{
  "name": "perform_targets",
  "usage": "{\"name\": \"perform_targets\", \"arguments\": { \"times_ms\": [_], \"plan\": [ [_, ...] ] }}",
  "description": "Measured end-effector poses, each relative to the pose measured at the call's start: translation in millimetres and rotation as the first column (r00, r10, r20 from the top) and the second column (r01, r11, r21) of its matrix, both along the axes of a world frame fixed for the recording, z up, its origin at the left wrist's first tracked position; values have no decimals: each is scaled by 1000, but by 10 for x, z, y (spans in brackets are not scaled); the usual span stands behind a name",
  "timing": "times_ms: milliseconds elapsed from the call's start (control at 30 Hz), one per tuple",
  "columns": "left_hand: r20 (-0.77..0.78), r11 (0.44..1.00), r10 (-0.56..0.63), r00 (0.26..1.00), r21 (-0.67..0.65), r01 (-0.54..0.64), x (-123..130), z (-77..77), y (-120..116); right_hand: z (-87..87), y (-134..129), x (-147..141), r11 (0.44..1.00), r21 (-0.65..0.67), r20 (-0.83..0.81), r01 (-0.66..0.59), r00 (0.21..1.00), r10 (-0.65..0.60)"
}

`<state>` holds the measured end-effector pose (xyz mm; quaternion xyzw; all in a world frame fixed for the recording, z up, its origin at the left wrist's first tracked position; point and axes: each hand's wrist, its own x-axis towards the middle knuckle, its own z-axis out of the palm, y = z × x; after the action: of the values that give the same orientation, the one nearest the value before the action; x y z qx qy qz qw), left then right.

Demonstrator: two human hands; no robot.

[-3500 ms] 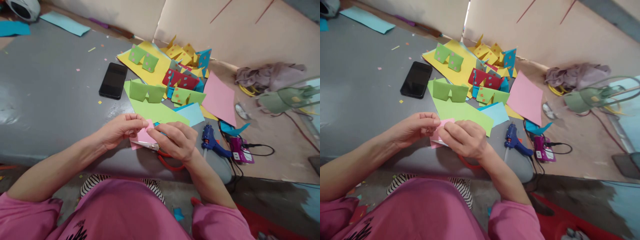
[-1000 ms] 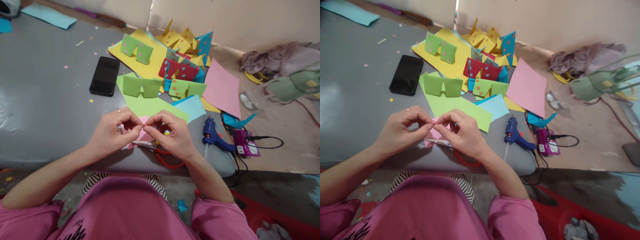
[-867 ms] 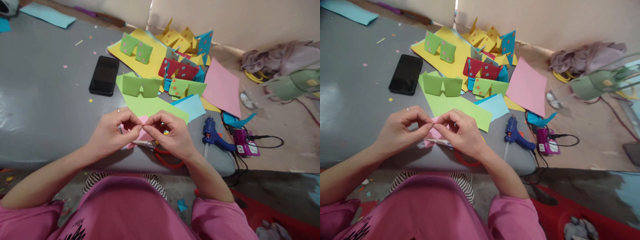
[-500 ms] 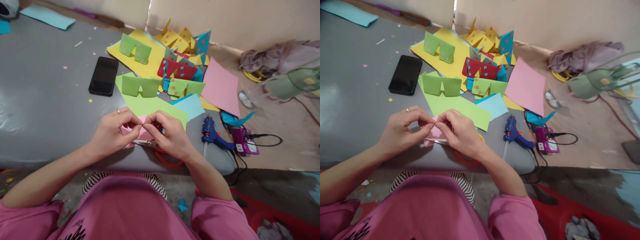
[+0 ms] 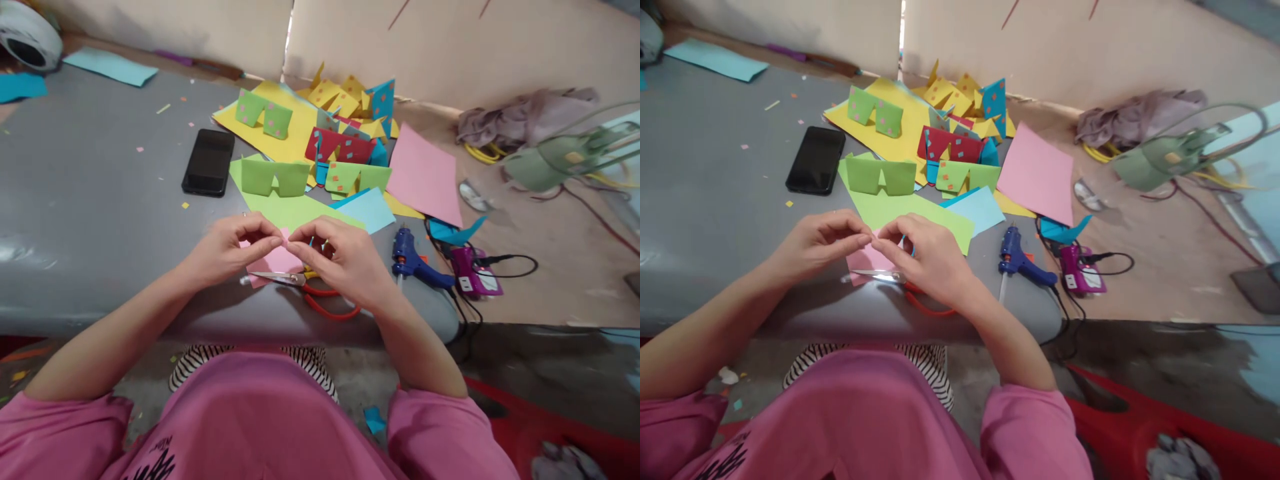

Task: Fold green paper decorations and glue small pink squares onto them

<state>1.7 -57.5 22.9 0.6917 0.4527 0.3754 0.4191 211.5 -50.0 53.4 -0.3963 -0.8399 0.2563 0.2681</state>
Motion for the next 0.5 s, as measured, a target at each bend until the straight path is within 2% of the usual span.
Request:
{"name": "perform_targets", "arguments": {
  "times_ms": [133,367,500],
  "plan": [
    [127,996,76,989,-49,-70,20,1,-27,29,-87,-55,997,14,-37,79,996,-79],
    [53,990,94,994,102,-99,42,-49,-44,-61,-120,-186,988,21,-75,153,986,-151],
    [40,991,80,996,102,-83,29,-57,-50,-40,-98,-172,995,-19,-68,100,993,-101]
  ]
}}
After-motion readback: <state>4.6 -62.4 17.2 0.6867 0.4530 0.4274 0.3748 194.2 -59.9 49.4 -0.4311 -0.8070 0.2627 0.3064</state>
